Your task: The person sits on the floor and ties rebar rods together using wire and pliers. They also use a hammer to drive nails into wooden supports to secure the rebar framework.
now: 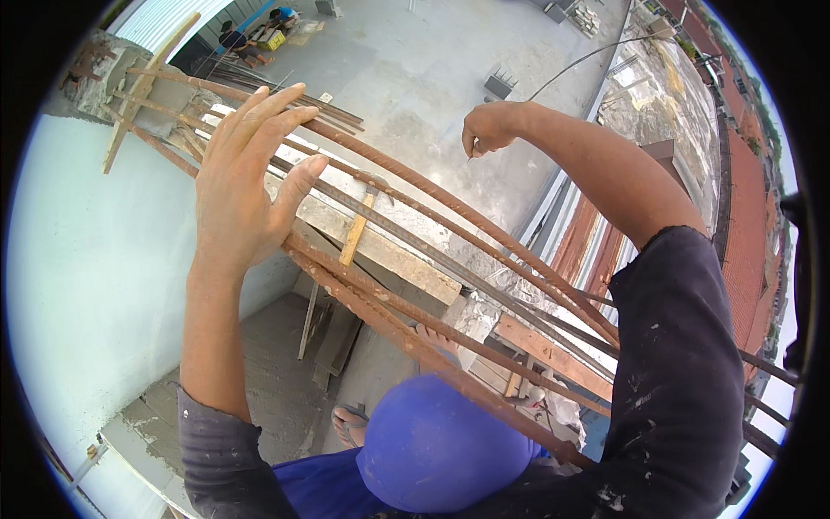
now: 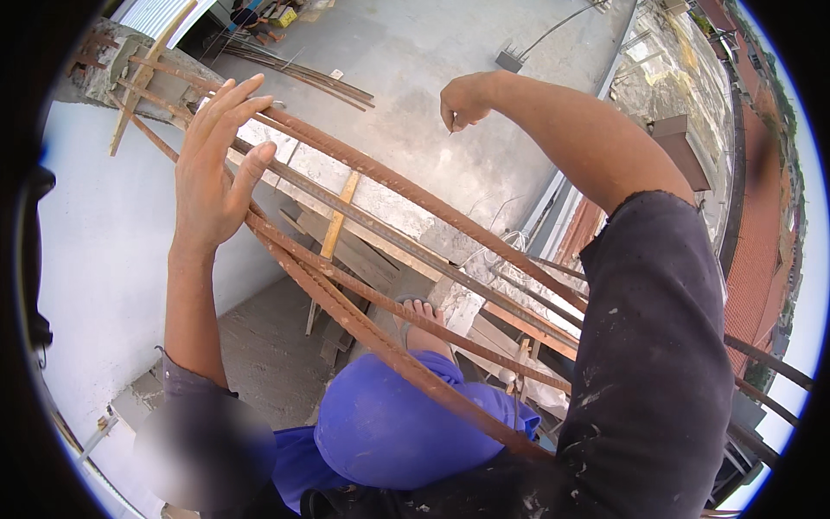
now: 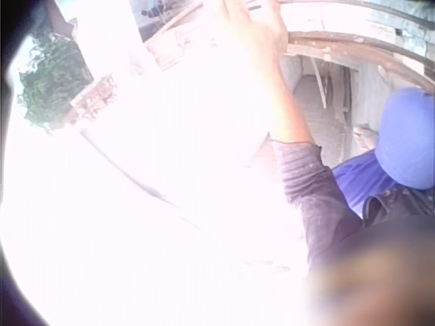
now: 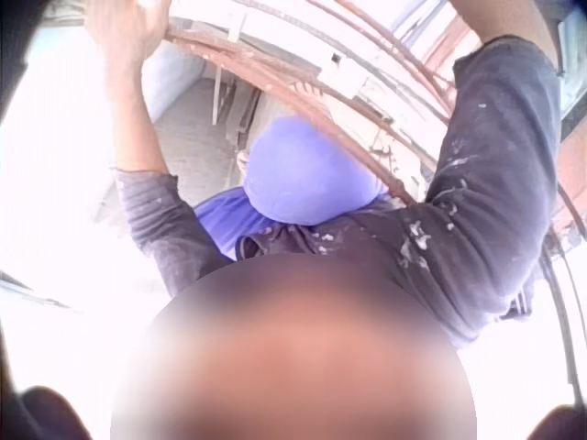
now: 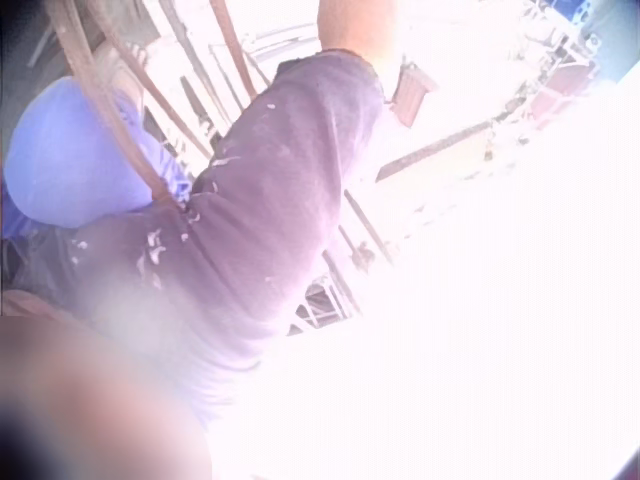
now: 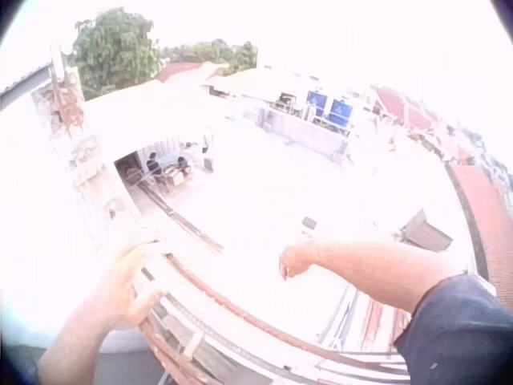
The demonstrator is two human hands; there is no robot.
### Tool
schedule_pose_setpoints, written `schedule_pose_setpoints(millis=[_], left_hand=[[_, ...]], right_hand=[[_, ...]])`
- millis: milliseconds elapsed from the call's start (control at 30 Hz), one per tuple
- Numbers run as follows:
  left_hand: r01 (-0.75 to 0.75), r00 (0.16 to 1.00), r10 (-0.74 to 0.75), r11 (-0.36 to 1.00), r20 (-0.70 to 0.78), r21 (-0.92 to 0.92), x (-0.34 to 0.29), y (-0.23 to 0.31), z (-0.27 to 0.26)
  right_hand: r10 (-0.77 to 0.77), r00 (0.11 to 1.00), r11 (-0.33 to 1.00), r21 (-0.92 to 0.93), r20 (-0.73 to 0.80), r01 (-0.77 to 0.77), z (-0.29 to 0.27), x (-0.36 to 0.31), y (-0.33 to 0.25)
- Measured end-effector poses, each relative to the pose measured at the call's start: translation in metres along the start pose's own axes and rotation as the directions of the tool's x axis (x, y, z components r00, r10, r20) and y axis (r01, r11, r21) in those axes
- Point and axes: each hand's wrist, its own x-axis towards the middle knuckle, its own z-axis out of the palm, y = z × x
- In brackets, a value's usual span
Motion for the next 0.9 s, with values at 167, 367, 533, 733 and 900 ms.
schedule_pose_setpoints(millis=[167,367,533,733,900], left_hand=[[0.077,0.992,-0.07,0.995,0.101,-0.071,-0.007,-0.006,0.011],[0.083,0.994,-0.078,0.995,0.071,-0.062,-0.01,-0.013,0.024],[0.159,0.984,-0.153,0.986,0.089,-0.057,-0.016,-0.017,0.024],[0.183,0.981,-0.179,0.982,0.078,-0.042,-0.022,-0.022,0.023],[0.199,0.978,-0.199,0.98,0.065,0.011,-0.021,-0.018,0.02]], right_hand=[[-0.099,0.993,0.995,-0.018,-0.066,0.098,0.064,0.038,-0.005],[-0.095,0.964,0.896,0.401,-0.249,0.192,0.132,0.087,-0.004],[-0.156,0.975,0.641,0.734,-0.159,0.223,0.178,0.119,0.001],[-0.141,0.989,0.597,0.801,0.041,0.052,0.199,0.127,0.011],[-0.249,0.968,0.496,0.861,0.017,0.113,0.196,0.136,0.003]])
